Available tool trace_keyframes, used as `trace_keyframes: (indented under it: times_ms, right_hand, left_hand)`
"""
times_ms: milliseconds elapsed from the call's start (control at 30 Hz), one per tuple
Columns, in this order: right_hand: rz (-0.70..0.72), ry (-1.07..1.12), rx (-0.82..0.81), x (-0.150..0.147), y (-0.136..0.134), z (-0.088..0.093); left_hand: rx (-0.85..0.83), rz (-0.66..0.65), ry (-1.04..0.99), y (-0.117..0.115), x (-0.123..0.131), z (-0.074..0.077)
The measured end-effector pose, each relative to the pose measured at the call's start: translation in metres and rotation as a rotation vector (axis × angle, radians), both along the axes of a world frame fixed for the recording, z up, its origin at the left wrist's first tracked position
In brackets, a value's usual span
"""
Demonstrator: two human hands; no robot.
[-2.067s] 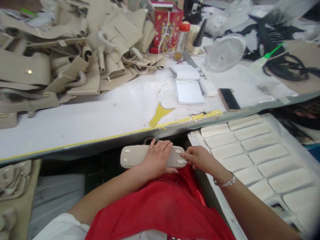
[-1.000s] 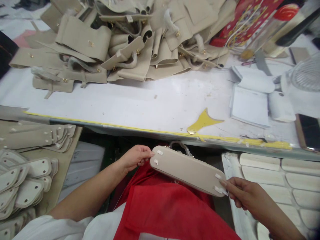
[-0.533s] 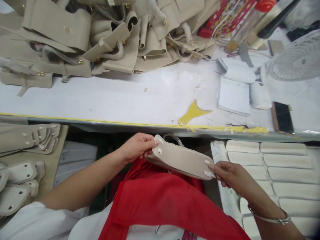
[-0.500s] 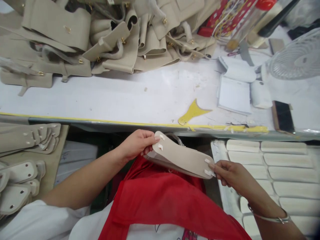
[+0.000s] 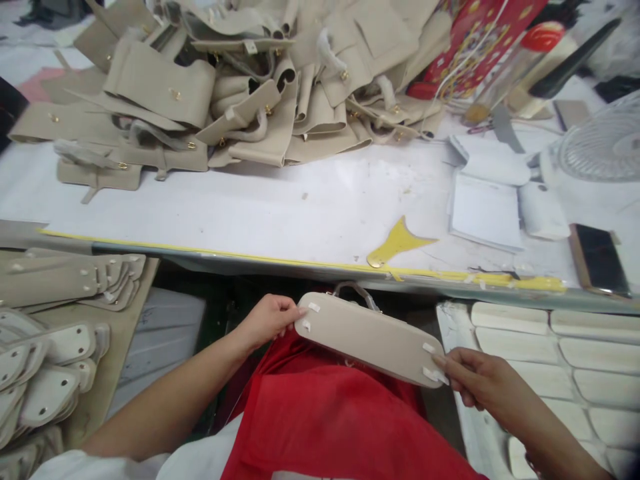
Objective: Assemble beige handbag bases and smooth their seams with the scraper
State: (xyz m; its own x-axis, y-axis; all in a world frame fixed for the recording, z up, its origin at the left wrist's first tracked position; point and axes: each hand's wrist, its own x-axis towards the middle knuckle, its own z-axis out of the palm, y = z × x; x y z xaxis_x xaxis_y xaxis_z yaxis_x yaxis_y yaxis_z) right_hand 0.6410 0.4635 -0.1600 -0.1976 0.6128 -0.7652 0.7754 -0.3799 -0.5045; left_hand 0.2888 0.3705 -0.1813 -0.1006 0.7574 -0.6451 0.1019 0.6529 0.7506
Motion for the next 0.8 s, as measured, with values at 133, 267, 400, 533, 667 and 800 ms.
trace_keyframes:
  times_ms: [133, 267, 400, 533, 667, 800]
  right_hand:
    - [-0.004, 0.009, -0.013, 0.000, 0.000, 0.002]
    - [-0.004, 0.012, -0.022, 0.000, 0.001, 0.005]
    - [0.003, 0.022, -0.028, 0.001, 0.002, 0.002]
    - [0.012, 0.031, -0.030, 0.003, 0.003, -0.001]
    - [0.007, 0.026, -0.031, 0.001, 0.002, 0.001]
    - [-0.008, 0.015, -0.029, -0.001, 0.002, 0.004]
  left_hand:
    - [0.119, -0.033, 0.125, 0.000, 0.000, -0.001]
    - [0.223, -0.048, 0.222, -0.003, 0.002, -0.002]
    - [0.302, -0.007, 0.206, -0.007, 0.006, 0.003]
    - [0.355, -0.013, 0.242, -0.007, 0.006, 0.005]
    - [0.287, -0.057, 0.253, -0.006, 0.004, -0.006]
    - [0.263, -0.046, 0.277, -0.005, 0.004, -0.010]
